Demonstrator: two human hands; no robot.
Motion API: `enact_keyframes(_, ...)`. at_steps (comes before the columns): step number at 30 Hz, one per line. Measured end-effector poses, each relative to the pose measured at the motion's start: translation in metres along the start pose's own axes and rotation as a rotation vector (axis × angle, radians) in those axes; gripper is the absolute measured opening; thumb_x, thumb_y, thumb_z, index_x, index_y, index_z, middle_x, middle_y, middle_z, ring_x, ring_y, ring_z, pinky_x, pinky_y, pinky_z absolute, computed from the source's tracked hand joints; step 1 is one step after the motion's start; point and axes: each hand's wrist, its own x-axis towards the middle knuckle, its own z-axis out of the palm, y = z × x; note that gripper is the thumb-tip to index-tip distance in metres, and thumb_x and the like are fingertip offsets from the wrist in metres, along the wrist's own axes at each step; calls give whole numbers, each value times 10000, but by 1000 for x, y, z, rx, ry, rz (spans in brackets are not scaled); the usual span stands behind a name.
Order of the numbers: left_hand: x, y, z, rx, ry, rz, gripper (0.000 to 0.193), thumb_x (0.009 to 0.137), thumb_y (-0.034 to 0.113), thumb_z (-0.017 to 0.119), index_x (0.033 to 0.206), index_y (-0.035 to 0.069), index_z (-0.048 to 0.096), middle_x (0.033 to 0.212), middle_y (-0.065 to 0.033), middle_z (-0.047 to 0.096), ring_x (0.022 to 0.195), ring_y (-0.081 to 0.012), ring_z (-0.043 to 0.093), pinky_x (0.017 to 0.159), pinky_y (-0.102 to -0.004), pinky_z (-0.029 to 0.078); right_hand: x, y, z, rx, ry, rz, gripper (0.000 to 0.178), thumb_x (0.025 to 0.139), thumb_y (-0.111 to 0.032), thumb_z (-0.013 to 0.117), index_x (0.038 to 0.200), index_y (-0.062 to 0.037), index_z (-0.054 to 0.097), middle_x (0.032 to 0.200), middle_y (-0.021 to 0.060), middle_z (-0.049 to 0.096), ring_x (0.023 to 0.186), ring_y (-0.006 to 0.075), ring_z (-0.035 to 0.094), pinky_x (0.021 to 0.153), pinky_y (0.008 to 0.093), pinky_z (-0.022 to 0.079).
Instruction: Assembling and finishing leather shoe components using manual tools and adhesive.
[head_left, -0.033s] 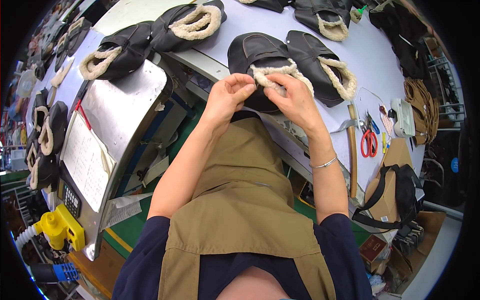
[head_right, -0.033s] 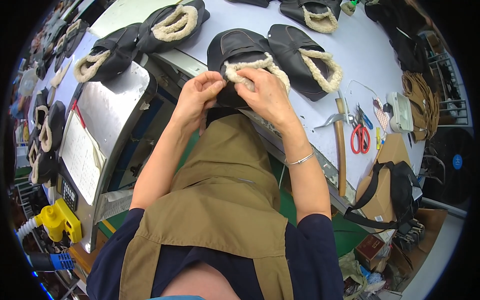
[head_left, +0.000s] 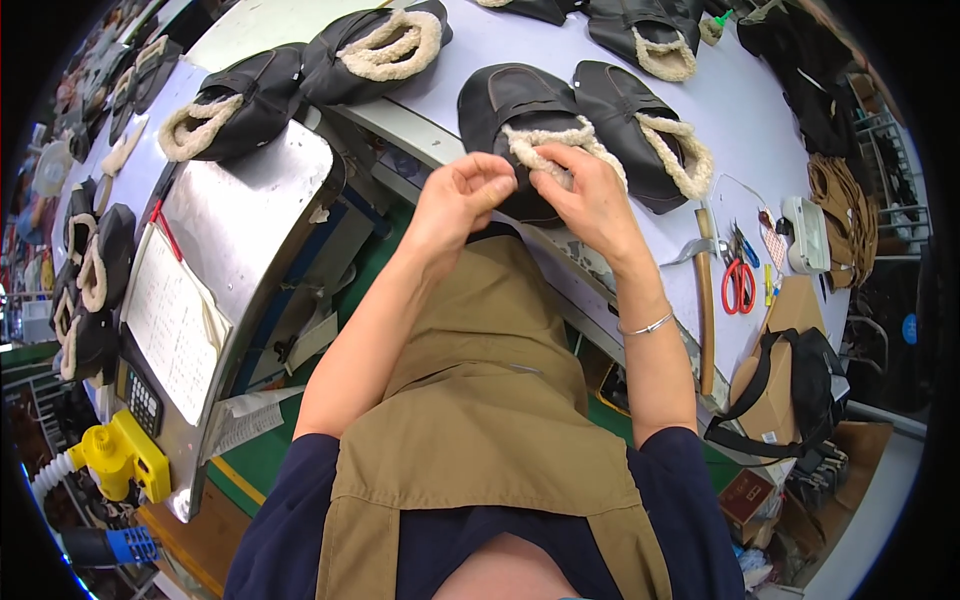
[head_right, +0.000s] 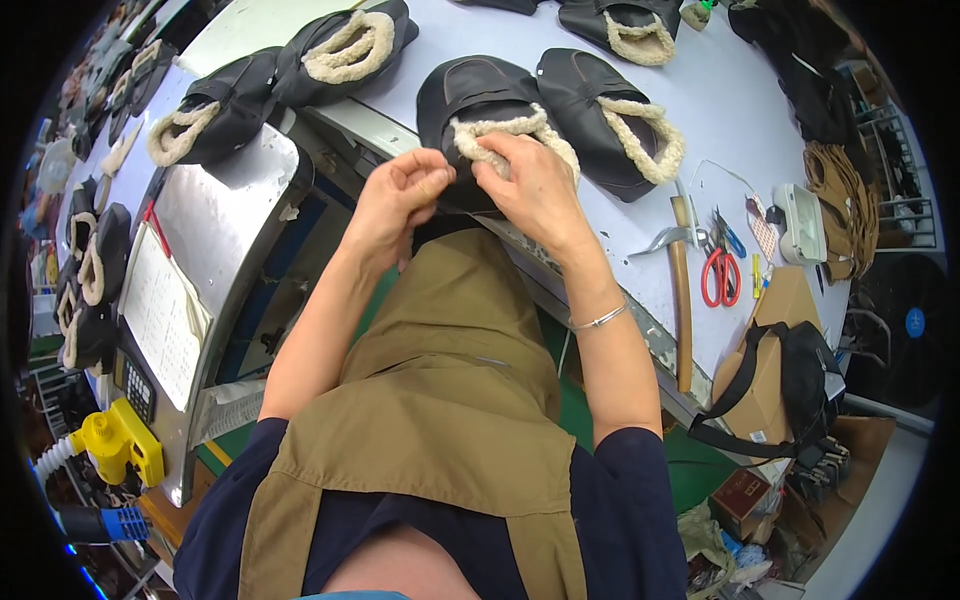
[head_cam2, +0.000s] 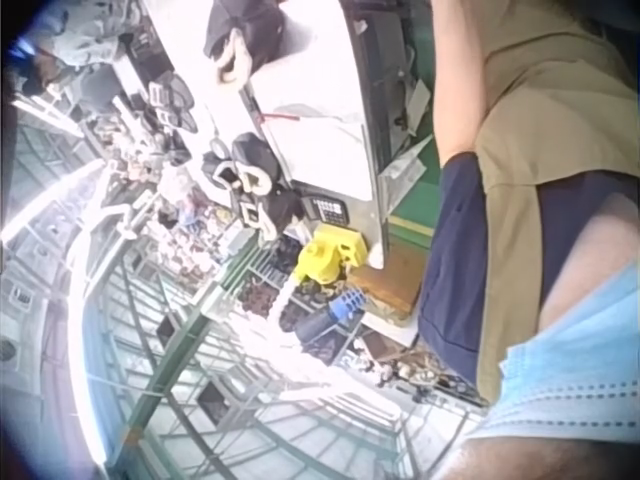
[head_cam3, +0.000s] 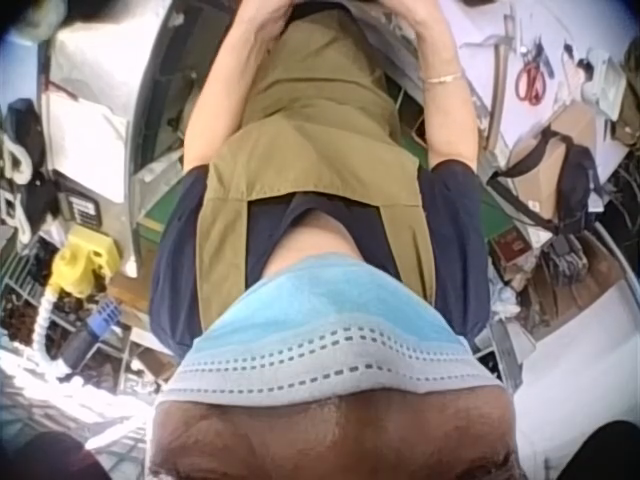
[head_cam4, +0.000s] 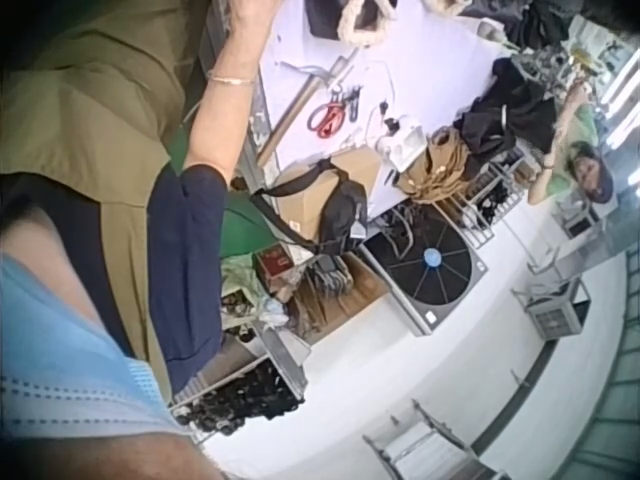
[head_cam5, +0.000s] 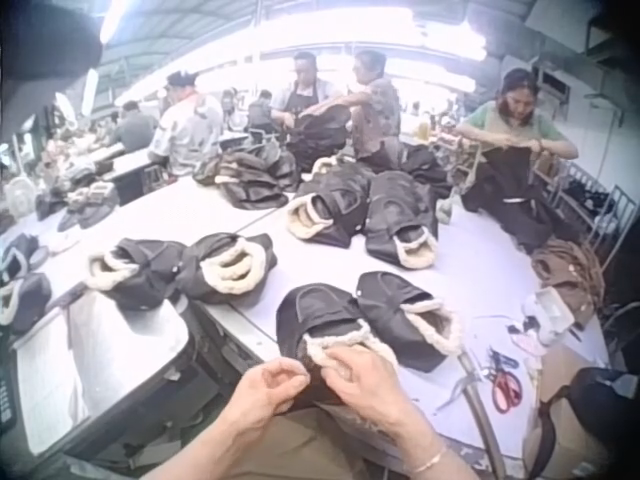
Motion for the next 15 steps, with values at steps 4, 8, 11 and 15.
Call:
enact_keyframes(4, -9, -1, -8, 11, -92, -20, 101, 898, 94, 667, 981, 54, 624, 755, 33, 616, 582, -3, 444, 481, -160, 290, 5, -2, -1, -39, -15, 74, 274, 828, -224, 634, 1021, -34, 676, 885, 184, 672, 715, 308, 635, 671, 384, 488)
enact_keyframes(8, -2, 4, -13, 371, 88, 111, 103, 863, 92, 689, 945, 41, 655, 762, 10, 646, 659, -35, 548, 571, -200, 386, 3, -1, -1, -14, -17, 80, 249, 866, -226, 611, 1010, -34, 676, 857, 181, 673, 690, 308, 631, 649, 388, 484)
enact_keyframes(11, 13, -5, -7, 484, 146, 335, 159, 843, 125, 710, 936, 8, 655, 749, 7, 636, 648, -32, 509, 591, -196, 403, 4, -5, -1, 2, -26, 78, 243, 874, -223, 603, 1006, -32, 674, 839, 181, 670, 682, 309, 629, 640, 390, 481)
enact_keyframes(15, 25, -6, 6, 579, 201, 333, 161, 839, 120, 710, 917, -5, 644, 743, 32, 602, 652, -25, 469, 600, -186, 402, 4, -4, -1, 2, -28, 66, 240, 868, -218, 604, 997, -27, 672, 822, 181, 666, 674, 321, 624, 633, 394, 480)
